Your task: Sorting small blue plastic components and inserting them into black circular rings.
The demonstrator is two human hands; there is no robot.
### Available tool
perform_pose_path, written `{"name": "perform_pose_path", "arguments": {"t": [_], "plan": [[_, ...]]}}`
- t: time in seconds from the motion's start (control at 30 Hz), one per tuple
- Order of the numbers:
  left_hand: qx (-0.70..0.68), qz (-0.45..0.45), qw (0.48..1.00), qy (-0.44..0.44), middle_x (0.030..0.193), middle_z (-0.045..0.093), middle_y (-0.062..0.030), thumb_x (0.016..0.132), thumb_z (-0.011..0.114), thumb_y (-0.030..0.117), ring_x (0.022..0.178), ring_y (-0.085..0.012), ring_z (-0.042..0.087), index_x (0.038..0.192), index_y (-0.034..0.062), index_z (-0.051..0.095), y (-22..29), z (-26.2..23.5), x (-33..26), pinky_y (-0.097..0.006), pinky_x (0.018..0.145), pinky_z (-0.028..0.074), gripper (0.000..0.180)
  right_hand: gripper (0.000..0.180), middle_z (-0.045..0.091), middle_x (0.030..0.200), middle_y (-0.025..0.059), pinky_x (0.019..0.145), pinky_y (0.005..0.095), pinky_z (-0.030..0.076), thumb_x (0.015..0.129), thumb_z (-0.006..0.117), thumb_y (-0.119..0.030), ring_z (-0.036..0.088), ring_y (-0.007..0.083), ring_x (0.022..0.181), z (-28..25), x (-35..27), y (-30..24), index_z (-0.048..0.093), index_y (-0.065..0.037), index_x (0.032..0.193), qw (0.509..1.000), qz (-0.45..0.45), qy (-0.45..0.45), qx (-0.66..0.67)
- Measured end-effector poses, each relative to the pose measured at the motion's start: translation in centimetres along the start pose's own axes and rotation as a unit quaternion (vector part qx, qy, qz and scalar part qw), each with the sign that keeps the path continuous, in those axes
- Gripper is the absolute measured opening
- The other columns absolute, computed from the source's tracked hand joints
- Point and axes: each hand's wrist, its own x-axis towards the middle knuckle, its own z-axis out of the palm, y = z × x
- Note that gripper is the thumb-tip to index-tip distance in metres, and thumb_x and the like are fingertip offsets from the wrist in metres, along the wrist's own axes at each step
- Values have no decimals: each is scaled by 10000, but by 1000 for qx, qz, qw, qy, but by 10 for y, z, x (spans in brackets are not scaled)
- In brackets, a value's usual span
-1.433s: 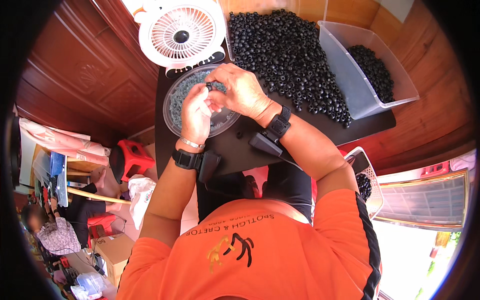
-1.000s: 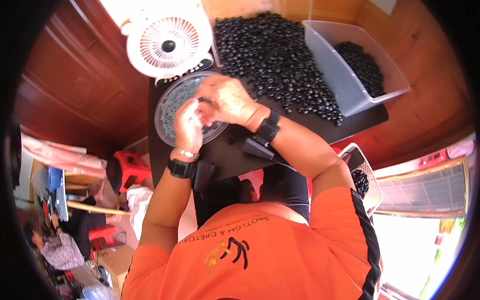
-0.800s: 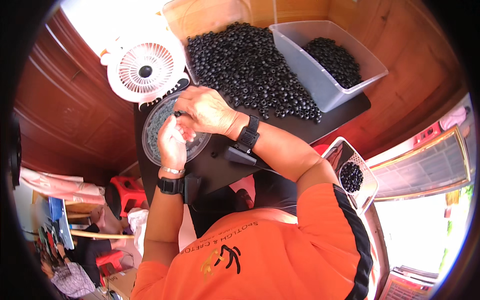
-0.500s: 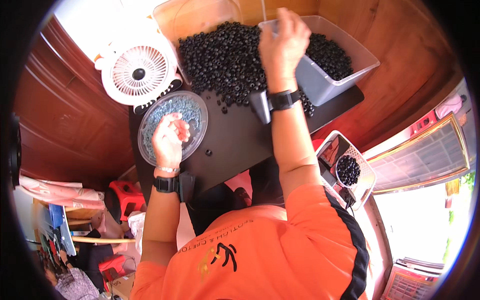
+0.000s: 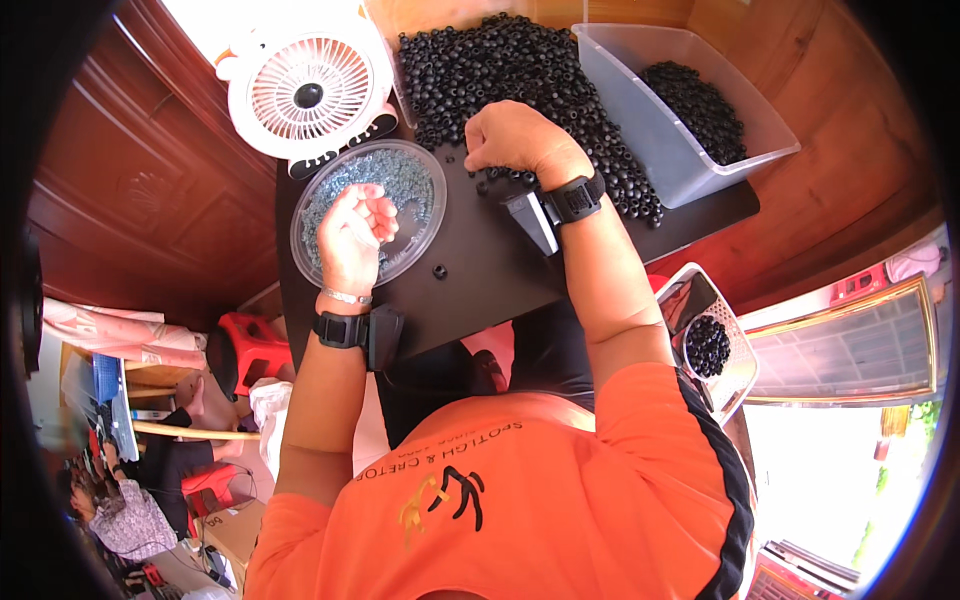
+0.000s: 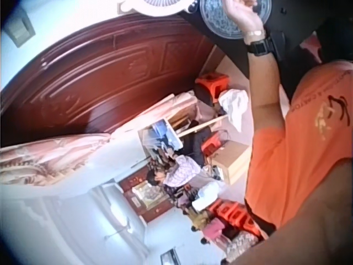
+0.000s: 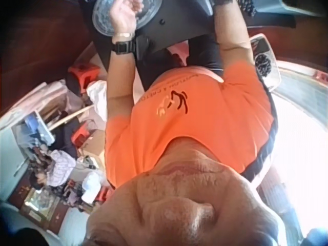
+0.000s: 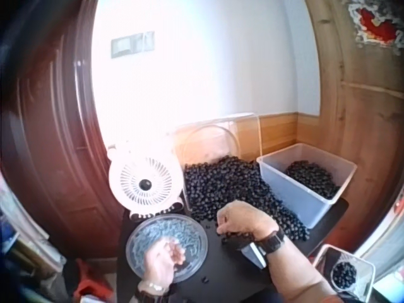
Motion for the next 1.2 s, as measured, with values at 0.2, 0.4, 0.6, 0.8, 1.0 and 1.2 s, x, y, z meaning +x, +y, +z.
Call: {"name": "perform_pose_path", "arguments": {"t": [0.2, 0.4, 0.6, 0.8, 1.0, 1.2], "plan": [[-6, -11, 1000, -13, 759, 630, -99, 951, 454, 296, 619, -185, 583, 944, 31, 584, -2, -5, 3, -278, 572, 434, 295, 203, 660, 690, 118, 629, 371, 489, 604, 755, -181, 634, 283, 666, 17, 3, -9, 682, -35, 726, 987, -20, -91, -130], [-3, 1, 1000, -4, 762, 641, -96, 949, 456, 291, 622, -184, 589, 938, 25, 588, 2, -6, 6, -271, 580, 436, 297, 198, 665, 735, 132, 666, 369, 507, 616, 716, -149, 646, 304, 729, 22, 14, -2, 693, -42, 781, 981, -54, -59, -178], [36, -2, 999, -1, 789, 645, -100, 942, 460, 274, 612, -164, 596, 977, 19, 579, -1, -3, 3, -256, 555, 453, 283, 245, 641, 804, 37, 677, 262, 507, 707, 732, -35, 601, 122, 714, 31, 11, -31, 673, -28, 945, 977, -156, 88, 116], [61, -16, 998, -32, 851, 637, -86, 939, 479, 261, 647, -137, 600, 1037, 38, 559, -1, 1, 2, -234, 562, 456, 256, 291, 637, 870, 28, 698, 259, 517, 712, 748, -13, 624, 121, 793, 45, 7, -57, 666, -45, 990, 962, -214, 78, 148], [113, -22, 993, -27, 847, 622, -70, 936, 492, 252, 661, -126, 600, 1059, 39, 547, 2, 6, 1, -226, 565, 454, 252, 297, 651, 897, 56, 729, 295, 535, 697, 757, -22, 651, 189, 844, 54, 9, -63, 673, -49, 981, 951, -271, 91, 114], [60, -3, 998, -36, 824, 612, -67, 945, 476, 210, 657, -147, 600, 1052, 25, 541, 0, -3, 4, -235, 567, 452, 223, 282, 652, 904, 54, 710, 301, 527, 699, 777, -55, 646, 194, 826, 58, 9, -67, 676, -54, 962, 948, -267, 136, 109]]}}
